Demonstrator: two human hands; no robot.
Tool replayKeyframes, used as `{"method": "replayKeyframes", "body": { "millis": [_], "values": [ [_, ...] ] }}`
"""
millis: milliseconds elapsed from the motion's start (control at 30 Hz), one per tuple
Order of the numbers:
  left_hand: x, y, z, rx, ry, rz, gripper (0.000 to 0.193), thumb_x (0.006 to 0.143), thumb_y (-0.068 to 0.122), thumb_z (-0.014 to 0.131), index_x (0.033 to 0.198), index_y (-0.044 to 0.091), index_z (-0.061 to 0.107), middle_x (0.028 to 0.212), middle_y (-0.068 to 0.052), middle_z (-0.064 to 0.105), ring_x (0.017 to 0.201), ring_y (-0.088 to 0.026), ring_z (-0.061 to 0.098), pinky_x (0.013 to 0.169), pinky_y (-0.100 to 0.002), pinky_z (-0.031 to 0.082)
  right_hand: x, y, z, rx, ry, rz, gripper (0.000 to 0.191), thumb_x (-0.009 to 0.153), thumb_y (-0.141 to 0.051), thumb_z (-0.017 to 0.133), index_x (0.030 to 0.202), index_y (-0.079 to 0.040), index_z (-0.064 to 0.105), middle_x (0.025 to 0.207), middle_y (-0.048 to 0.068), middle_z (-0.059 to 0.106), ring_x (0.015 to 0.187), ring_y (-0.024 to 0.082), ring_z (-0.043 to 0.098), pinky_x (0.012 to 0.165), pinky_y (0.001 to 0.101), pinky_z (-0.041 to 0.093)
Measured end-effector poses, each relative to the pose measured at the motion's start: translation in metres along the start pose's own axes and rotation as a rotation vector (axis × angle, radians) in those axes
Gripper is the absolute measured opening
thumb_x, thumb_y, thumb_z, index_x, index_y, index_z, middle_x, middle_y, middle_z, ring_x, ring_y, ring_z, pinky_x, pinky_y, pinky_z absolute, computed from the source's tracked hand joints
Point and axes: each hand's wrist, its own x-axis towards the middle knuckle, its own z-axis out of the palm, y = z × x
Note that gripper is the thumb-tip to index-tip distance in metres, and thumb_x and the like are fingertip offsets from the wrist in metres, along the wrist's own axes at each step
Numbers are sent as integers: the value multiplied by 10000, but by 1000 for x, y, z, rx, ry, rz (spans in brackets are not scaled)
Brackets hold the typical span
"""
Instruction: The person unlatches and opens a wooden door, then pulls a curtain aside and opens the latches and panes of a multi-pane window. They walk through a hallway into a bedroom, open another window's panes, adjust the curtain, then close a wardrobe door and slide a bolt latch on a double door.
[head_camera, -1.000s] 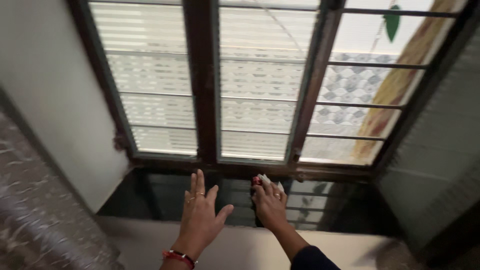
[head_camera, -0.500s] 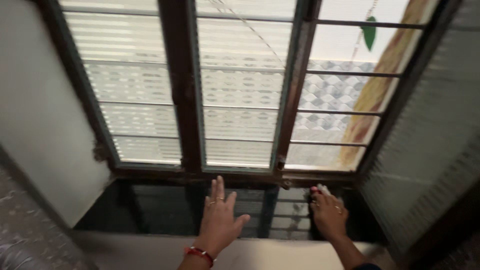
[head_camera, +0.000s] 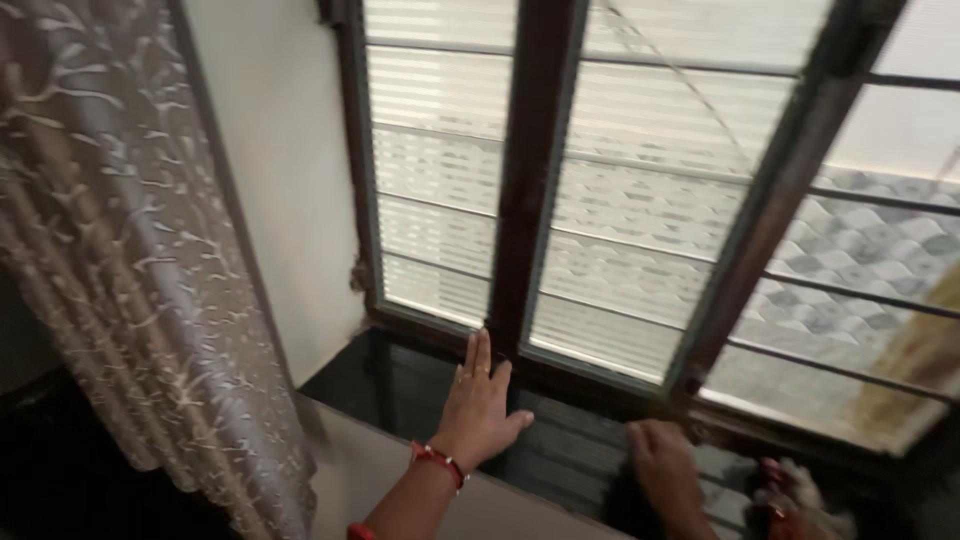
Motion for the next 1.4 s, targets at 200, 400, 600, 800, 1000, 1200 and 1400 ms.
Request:
{"method": "replayKeyframes", "body": {
  "millis": [200,400,600,800,1000,1200,1400],
  "values": [
    [43,-30,-57,54,163,84,860,813,386,811,1473,2,415,1671,-263,83,1579,-380,47,1206,-581,215,44,-112,79,494,-565,416,429,1008,-446,572,987,-41,711,825,90,702,756,217,655,678,384,530],
    [101,-29,-114,229,304,400,1000,791,330,805,1561,10,254,1682,-210,103,1554,-349,94,1214,-595,172,78,-199,127,723,-661,821,554,990,-581,479,1229,-113,653,1022,75,751,894,233,705,785,416,545],
    [152,-6,-154,529,377,521,982,855,233,728,1597,-16,136,1690,-207,56,1576,-329,47,1231,-612,113,101,-235,148,937,-536,1066,639,1006,-643,396,1213,-101,664,1042,86,761,921,249,696,830,444,509],
    [178,-11,-150,675,624,564,910,926,101,649,1630,-26,88,1713,-217,69,1587,-353,32,1279,-539,107,109,-234,153,926,-461,1106,544,1023,-575,455,1142,-101,693,980,71,754,905,238,691,850,440,516],
    [194,-18,-144,607,621,604,937,913,54,638,1640,26,47,1714,-182,42,1586,-333,19,1281,-525,133,125,-251,180,1027,-136,1110,481,1058,-474,485,1026,-32,672,868,100,678,748,263,612,688,449,462],
    [202,-21,-137,603,620,557,977,894,-25,617,1655,106,18,1717,-126,-9,1582,-298,-9,1278,-512,153,126,-267,190,733,74,1067,470,981,-378,539,1014,38,755,926,147,775,771,258,730,700,402,538],
    [207,-21,-127,534,640,551,970,893,-24,615,1653,104,27,1726,-112,25,1589,-285,-11,1290,-500,165,113,-254,187,662,71,869,453,974,-328,504,897,55,734,802,162,721,712,262,669,669,411,496]
  ]
}}
